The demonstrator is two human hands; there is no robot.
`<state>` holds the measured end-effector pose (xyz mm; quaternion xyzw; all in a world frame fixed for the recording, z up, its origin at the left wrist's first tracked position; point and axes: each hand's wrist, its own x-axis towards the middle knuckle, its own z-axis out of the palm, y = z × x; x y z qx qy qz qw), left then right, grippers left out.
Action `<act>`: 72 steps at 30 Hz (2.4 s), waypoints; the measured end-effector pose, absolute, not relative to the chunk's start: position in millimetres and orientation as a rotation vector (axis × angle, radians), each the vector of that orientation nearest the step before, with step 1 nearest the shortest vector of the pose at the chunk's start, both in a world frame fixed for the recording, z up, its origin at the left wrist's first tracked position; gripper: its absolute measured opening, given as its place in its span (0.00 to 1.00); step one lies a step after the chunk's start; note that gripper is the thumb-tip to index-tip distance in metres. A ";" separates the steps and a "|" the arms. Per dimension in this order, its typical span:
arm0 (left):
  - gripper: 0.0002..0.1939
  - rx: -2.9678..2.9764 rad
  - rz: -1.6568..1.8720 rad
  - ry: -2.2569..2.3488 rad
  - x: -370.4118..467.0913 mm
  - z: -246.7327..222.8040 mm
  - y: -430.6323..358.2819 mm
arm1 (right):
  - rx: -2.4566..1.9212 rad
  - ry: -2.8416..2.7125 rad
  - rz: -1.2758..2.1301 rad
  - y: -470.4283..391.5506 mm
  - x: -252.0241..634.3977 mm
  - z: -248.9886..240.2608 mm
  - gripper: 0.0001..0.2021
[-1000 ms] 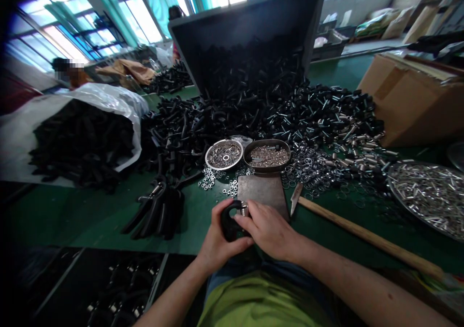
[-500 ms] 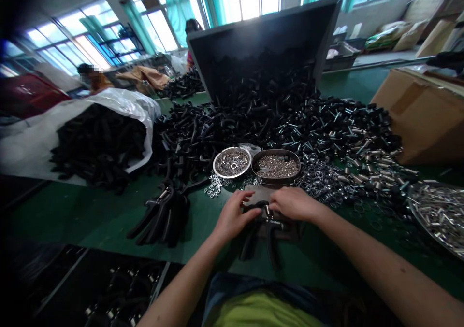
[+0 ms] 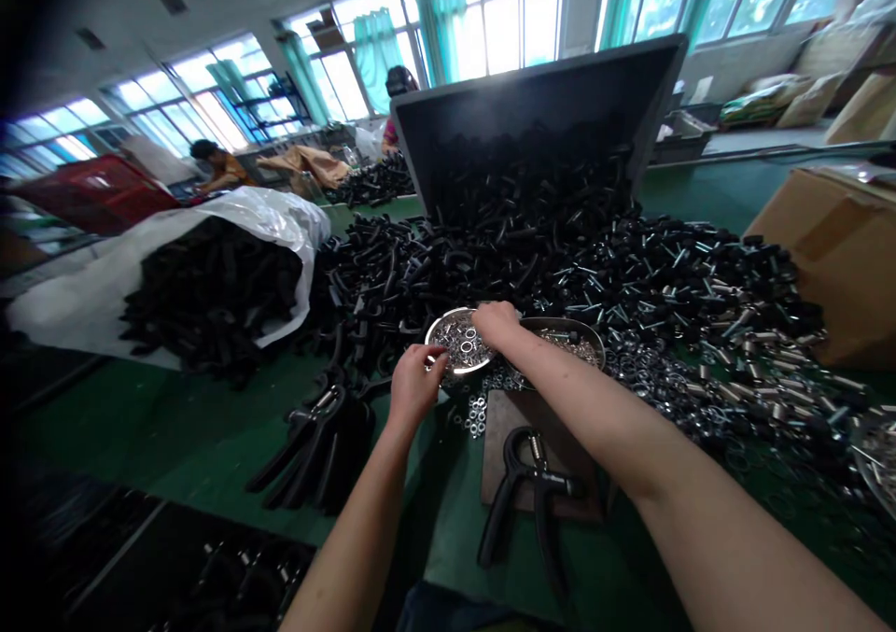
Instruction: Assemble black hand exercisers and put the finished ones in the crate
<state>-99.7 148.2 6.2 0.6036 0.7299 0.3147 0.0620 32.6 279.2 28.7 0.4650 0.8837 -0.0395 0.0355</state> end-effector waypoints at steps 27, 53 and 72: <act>0.14 1.991 0.497 2.134 -85.6 27.2 261.3 | 1.894 2.632 -1.854 194.3 138.3 24.6 0.10; 0.06 1.996 0.770 1.518 -12.8 -18.5 61.5 | 1.917 2.824 -0.925 119.1 150.0 -14.0 0.06; 0.06 2.760 0.380 1.547 -4.9 -19.5 49.9 | 1.653 2.971 -0.481 110.4 151.2 -12.0 0.08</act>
